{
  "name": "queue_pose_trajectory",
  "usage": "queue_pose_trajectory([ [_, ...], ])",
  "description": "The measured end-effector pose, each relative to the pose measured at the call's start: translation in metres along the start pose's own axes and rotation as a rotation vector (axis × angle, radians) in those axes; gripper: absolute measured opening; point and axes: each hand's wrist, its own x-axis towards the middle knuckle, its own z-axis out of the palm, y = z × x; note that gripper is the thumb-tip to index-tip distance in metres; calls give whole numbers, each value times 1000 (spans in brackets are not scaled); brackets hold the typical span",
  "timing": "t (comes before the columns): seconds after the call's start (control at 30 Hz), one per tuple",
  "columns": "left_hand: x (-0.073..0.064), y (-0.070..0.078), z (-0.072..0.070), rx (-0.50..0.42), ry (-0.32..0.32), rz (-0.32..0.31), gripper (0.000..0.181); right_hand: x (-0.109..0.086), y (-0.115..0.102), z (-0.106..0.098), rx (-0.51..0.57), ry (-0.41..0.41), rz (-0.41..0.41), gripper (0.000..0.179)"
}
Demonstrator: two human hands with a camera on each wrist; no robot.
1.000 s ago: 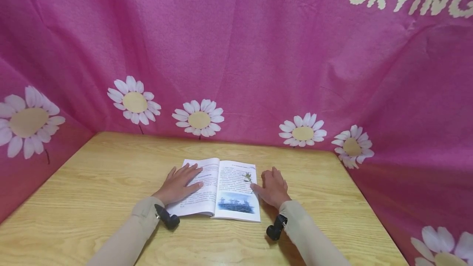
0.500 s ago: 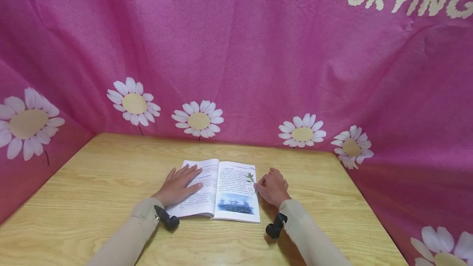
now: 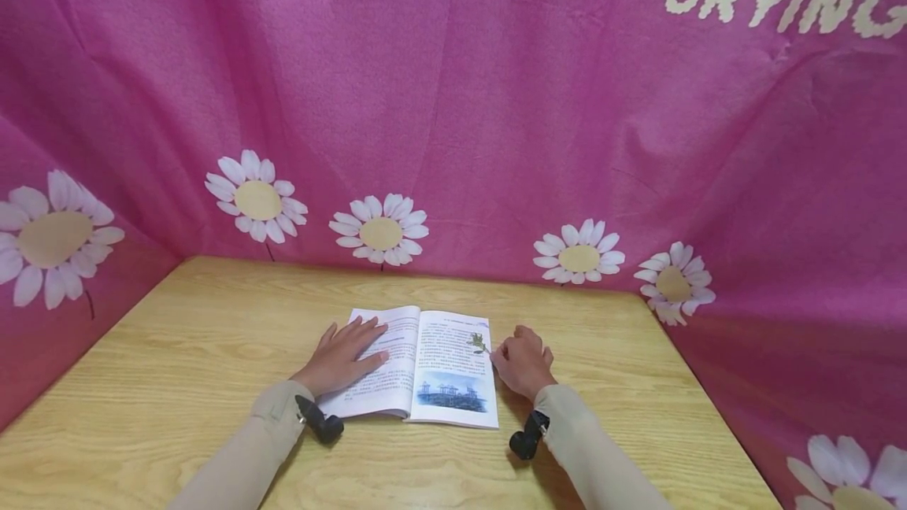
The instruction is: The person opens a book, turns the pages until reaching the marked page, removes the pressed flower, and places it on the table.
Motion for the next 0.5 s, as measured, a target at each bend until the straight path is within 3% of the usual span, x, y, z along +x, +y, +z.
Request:
queue_pose_trajectory([
  [0.5, 0, -1, -1, -12, -2, 0, 64, 1, 7, -3, 13, 74, -22, 18],
])
